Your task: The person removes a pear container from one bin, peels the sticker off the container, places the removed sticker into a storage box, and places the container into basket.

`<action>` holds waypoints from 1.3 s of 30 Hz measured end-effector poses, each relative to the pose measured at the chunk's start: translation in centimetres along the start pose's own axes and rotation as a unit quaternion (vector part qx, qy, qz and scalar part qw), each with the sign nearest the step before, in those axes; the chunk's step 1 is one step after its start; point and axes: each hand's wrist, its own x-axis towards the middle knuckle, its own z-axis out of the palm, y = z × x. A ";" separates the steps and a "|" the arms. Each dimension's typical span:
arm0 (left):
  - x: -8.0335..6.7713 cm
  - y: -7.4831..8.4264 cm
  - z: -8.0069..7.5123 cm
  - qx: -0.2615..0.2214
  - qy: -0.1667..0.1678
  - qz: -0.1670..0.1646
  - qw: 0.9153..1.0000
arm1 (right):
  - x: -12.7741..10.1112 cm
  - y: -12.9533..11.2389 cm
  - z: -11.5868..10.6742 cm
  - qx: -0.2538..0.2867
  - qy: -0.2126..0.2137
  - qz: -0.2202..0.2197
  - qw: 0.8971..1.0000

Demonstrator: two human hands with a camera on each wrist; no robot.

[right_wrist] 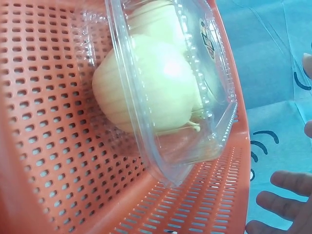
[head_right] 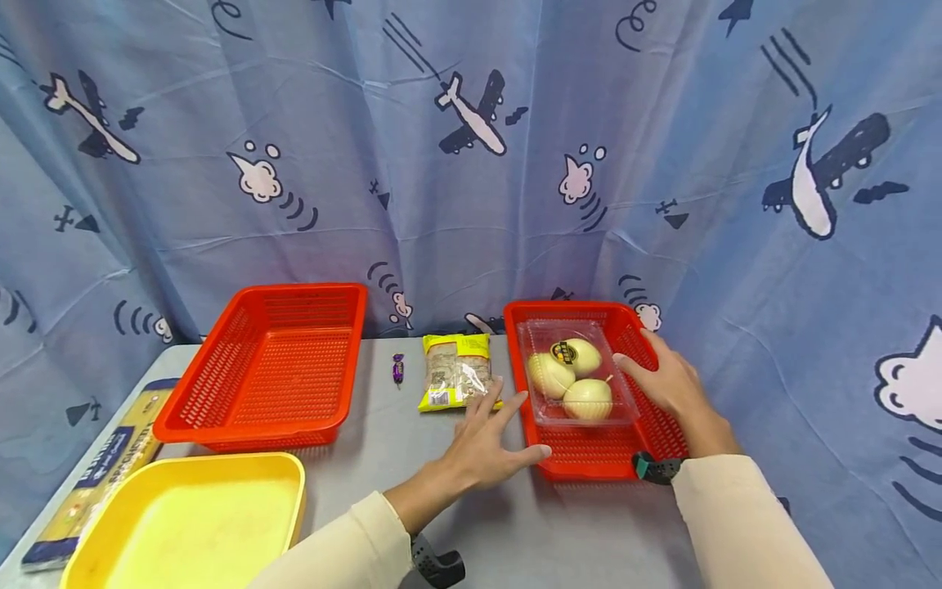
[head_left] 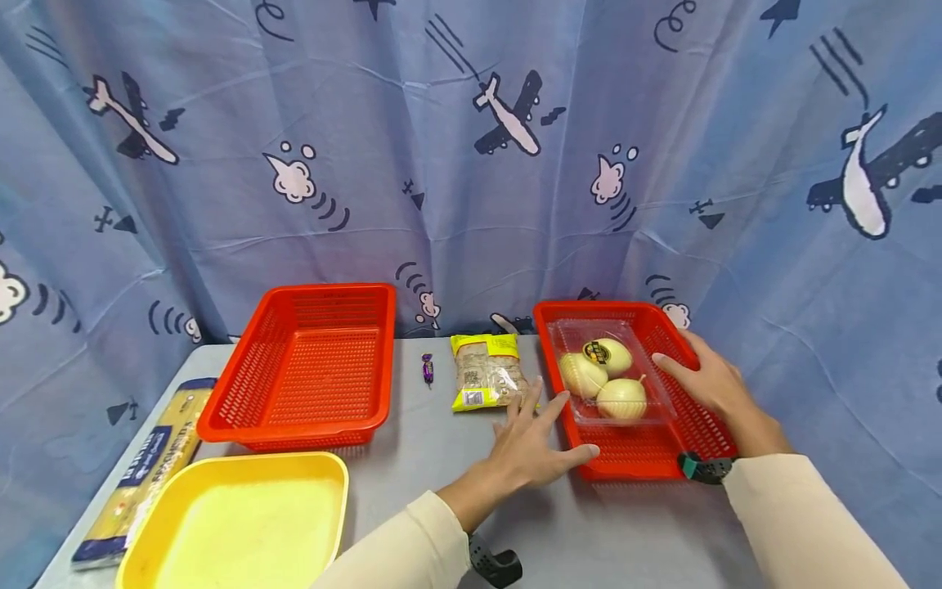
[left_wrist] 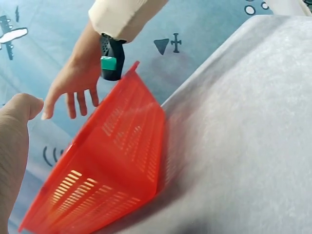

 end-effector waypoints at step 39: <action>0.9 1.5 4.0 0.057 -0.050 -0.028 0.997 | 1.1 -0.7 1.4 0.098 -0.080 0.082 0.989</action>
